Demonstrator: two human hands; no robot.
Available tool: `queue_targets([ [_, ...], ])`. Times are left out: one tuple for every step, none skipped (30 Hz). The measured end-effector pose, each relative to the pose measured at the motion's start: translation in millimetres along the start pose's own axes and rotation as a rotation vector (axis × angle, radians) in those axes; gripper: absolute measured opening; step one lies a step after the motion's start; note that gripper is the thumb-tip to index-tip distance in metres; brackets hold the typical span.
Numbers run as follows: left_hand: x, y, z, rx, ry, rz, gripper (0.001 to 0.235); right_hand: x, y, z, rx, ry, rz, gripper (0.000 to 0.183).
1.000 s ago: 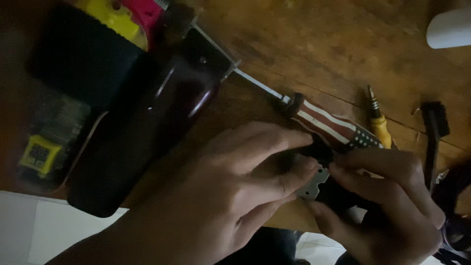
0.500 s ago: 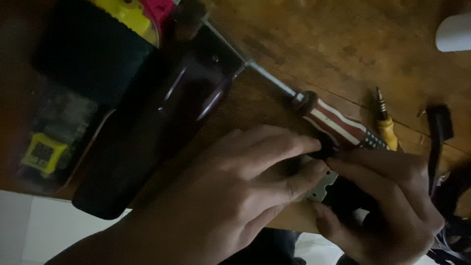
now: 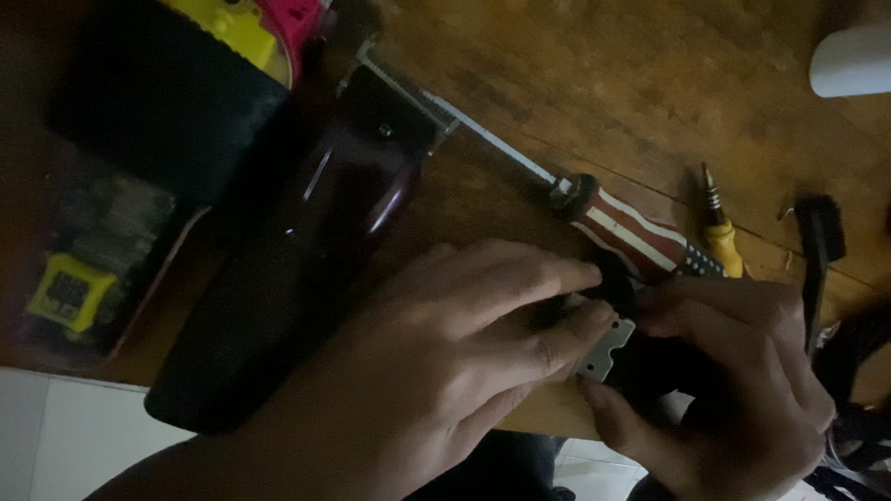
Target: The person cleans hair clipper blades with a small brush and assembles them onto the clipper body using a screwdriver.
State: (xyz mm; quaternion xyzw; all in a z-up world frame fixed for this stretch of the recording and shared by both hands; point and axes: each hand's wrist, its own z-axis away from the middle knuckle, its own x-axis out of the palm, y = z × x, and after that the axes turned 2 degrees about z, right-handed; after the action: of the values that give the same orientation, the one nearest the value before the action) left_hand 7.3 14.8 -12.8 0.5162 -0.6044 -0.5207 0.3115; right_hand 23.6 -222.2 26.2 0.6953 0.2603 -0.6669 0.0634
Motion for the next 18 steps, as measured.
queue_targets([
  [-0.9,0.1,0.3,-0.004,-0.008,0.005,0.034,-0.2,-0.1,-1.1,0.01,0.001,-0.006,0.05],
  [-1.6,0.0,0.3,-0.008,-0.017,0.011,0.035,-2.4,-0.4,-2.2,-0.011,-0.022,0.04,0.052],
  [-1.6,-0.2,0.2,-0.01,-0.017,0.011,0.035,-3.2,-1.4,-2.6,-0.021,-0.035,0.063,0.053],
  [-1.3,-0.6,-0.1,-0.006,-0.013,-0.014,0.035,-3.9,-2.2,-3.0,-0.031,-0.048,0.085,0.055],
  [-0.8,-1.1,-0.6,-0.002,-0.01,-0.036,0.035,-4.2,-4.3,-2.0,-0.017,-0.047,0.084,0.054],
  [-0.3,-1.6,-1.2,-0.004,-0.012,-0.034,0.035,-4.1,-5.2,-2.0,-0.009,-0.048,0.084,0.054],
  [-0.1,-1.9,-1.5,0.001,-0.016,-0.033,0.035,-3.6,-6.2,-1.9,-0.002,-0.047,0.082,0.054],
  [0.0,-2.1,-1.8,0.006,-0.019,-0.032,0.036,-2.9,-6.4,-2.4,-0.005,-0.034,0.059,0.053],
  [-0.1,-2.1,-1.9,0.007,-0.022,-0.031,0.036,-2.6,-6.2,-2.8,-0.005,-0.026,0.049,0.052],
  [-0.5,-1.8,-1.7,-0.006,-0.029,-0.02,0.036,-2.5,-6.1,-3.1,-0.005,-0.019,0.038,0.051],
  [-0.8,-1.5,-1.7,-0.018,-0.035,-0.01,0.035,-2.7,-5.6,-3.6,0.002,-0.031,0.066,0.053],
  [-0.9,-1.8,-2.1,-0.018,-0.036,-0.01,0.035,-2.9,-5.5,-3.7,0.008,-0.043,0.092,0.055],
  [-1.0,-2.3,-2.9,-0.009,-0.031,-0.013,0.036,-2.7,-5.6,-3.9,0.008,-0.042,0.092,0.055],
  [-1.3,-2.5,-3.3,0.0,-0.026,-0.016,0.036,-2.3,-5.9,-3.9,0.005,-0.038,0.077,0.053],
  [-1.8,-2.1,-3.3,0.001,-0.025,-0.017,0.036,-2.0,-5.6,-4.3,0.004,-0.035,0.069,0.052],
  [-2.5,-1.4,-3.1,-0.011,-0.03,0.005,0.035,-1.3,-5.4,-4.7,0.002,-0.032,0.061,0.05],
  [-3.4,-0.6,-3.1,-0.023,-0.035,0.025,0.035,0.0,-3.6,-7.1,-0.012,-0.017,0.042,0.051],
  [-4.0,0.5,-3.1,-0.021,-0.033,0.022,0.035,0.5,-3.0,-8.2,-0.026,-0.002,0.022,0.052],
])
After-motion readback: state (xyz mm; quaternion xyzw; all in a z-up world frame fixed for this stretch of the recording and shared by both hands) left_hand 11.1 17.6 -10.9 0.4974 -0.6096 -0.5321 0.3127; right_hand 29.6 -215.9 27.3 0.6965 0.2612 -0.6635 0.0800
